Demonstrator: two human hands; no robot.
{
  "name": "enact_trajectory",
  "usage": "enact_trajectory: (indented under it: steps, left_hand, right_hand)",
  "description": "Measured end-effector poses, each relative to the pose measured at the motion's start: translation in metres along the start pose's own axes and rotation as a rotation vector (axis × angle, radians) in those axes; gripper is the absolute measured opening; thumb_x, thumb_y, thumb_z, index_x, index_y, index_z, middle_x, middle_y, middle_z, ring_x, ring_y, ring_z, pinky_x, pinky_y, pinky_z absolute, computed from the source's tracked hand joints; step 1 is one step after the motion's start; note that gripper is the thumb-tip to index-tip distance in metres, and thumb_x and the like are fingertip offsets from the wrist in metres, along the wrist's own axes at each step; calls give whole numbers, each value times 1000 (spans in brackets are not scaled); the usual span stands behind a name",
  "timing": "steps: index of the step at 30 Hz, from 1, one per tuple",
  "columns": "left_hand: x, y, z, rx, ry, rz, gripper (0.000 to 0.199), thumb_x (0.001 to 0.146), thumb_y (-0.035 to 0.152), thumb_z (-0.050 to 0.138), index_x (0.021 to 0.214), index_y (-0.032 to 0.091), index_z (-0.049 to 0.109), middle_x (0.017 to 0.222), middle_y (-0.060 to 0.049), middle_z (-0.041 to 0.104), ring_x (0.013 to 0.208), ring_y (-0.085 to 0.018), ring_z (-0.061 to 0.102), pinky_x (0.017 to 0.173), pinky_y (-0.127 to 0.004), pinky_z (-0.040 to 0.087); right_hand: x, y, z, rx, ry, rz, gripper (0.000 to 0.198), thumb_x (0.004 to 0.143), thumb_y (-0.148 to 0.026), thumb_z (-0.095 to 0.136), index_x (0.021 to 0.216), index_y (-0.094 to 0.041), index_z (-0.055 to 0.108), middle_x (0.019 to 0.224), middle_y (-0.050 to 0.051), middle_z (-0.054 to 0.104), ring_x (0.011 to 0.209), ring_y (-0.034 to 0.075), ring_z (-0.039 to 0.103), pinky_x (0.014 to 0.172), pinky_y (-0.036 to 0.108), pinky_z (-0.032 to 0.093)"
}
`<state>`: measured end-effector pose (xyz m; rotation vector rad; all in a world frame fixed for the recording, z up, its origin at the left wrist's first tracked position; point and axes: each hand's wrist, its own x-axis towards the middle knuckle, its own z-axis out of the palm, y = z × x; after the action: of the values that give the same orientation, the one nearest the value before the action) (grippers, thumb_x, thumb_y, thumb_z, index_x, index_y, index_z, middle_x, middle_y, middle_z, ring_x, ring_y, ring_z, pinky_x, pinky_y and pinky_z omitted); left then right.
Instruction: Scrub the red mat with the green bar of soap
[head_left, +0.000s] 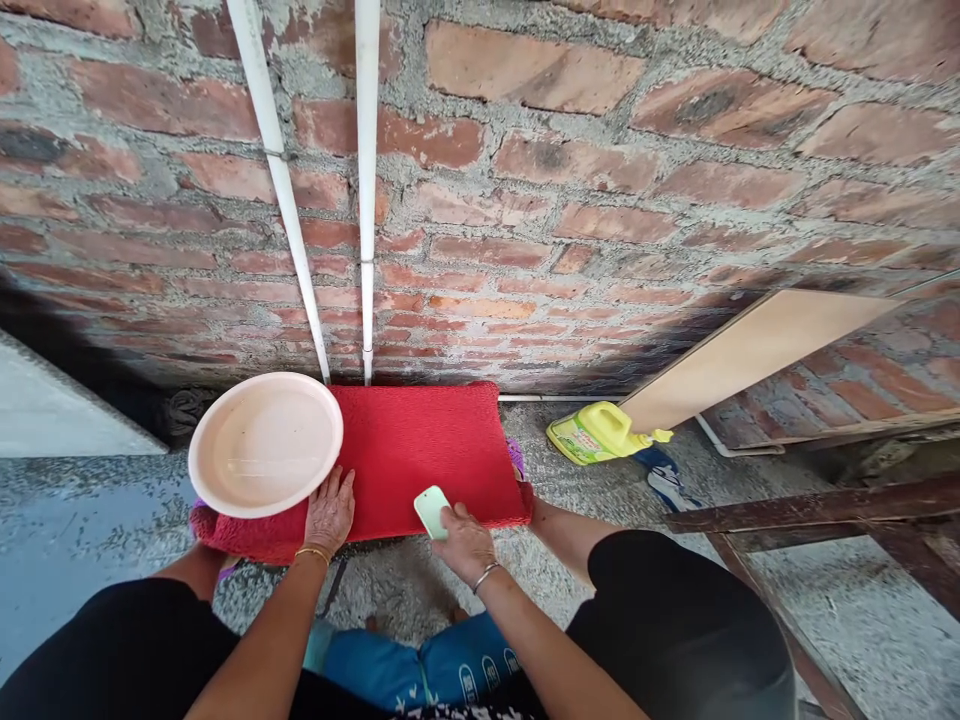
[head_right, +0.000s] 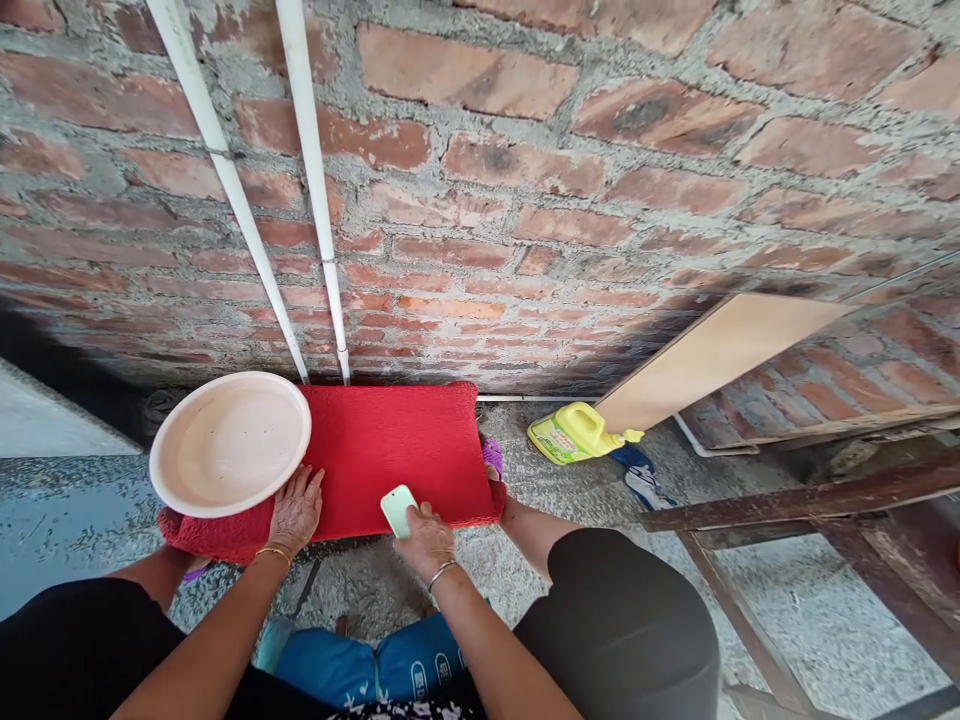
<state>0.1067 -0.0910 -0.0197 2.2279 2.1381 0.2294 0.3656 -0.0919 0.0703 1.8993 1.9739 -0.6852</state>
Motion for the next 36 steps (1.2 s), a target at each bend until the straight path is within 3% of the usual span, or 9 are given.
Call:
enact_trajectory:
  steps: [3, 7, 9, 16, 21, 24, 26, 31, 36]
  left_hand:
    - [1, 1, -1, -20, 3, -3, 46, 88, 19, 37, 129, 20, 58, 134, -13, 58, 125, -27, 52, 108, -47, 36]
    - [1, 2, -1, -25, -11, -17, 47, 87, 20, 38, 129, 21, 58, 134, -13, 58, 125, -28, 52, 108, -48, 35]
    - [1, 2, -1, -27, -12, -20, 46, 87, 20, 38, 129, 21, 58, 135, -13, 58, 125, -28, 52, 108, -48, 35]
    - [2, 1, 0, 0, 21, 2, 45, 87, 20, 40, 127, 21, 59, 132, -12, 60, 122, -27, 54, 107, -46, 36]
    - [2, 0, 5, -29, 85, 12, 43, 86, 20, 41, 124, 19, 62, 128, -14, 62, 120, -29, 56, 106, -49, 38]
    - [1, -1, 8, -28, 114, 20, 43, 86, 20, 42, 123, 19, 62, 127, -14, 63, 119, -29, 56, 105, -49, 38]
    - [1, -1, 9, -18, 126, 25, 43, 86, 20, 41, 124, 19, 62, 126, -14, 63, 118, -29, 57, 104, -49, 38]
    - [0, 0, 9, -5, 141, 32, 43, 86, 20, 40, 123, 17, 63, 126, -16, 62, 119, -30, 56, 104, -49, 38]
    - [0, 0, 9, 1, 157, 35, 43, 86, 20, 41, 122, 18, 63, 126, -15, 63, 119, -29, 56, 105, -48, 37]
  right_hand:
    - [3, 32, -1, -32, -3, 70, 37, 69, -31, 66, 105, -23, 60, 113, 9, 58, 99, 22, 59, 79, 28, 40]
    - [5, 102, -26, -19, -8, 361, 36, 73, -25, 60, 108, -22, 60, 107, 11, 60, 95, 22, 62, 76, 30, 42]
    - [6, 117, -33, -8, 0, 451, 36, 74, -24, 57, 110, -22, 59, 106, 12, 61, 97, 23, 63, 75, 31, 42]
    - [10, 108, -23, 91, 12, 450, 38, 73, -31, 62, 110, -20, 60, 111, 14, 60, 94, 24, 65, 70, 31, 44]
    - [7, 129, -35, 170, 57, 596, 32, 78, -34, 59, 102, -15, 61, 95, 13, 65, 88, 24, 65, 67, 29, 45]
    - [8, 126, -36, 199, 88, 535, 29, 79, -34, 58, 99, -15, 60, 101, 14, 64, 91, 23, 65, 67, 27, 44]
    - [8, 123, -33, 202, 90, 506, 28, 77, -31, 59, 101, -15, 59, 106, 14, 63, 93, 23, 64, 69, 27, 44]
    - [3, 125, -33, 147, 11, 609, 37, 81, -33, 54, 113, -14, 57, 103, 16, 63, 92, 26, 65, 72, 32, 44]
    - [14, 91, -30, 31, 153, 356, 41, 80, -39, 56, 114, -17, 57, 113, 16, 58, 95, 25, 61, 76, 33, 44]
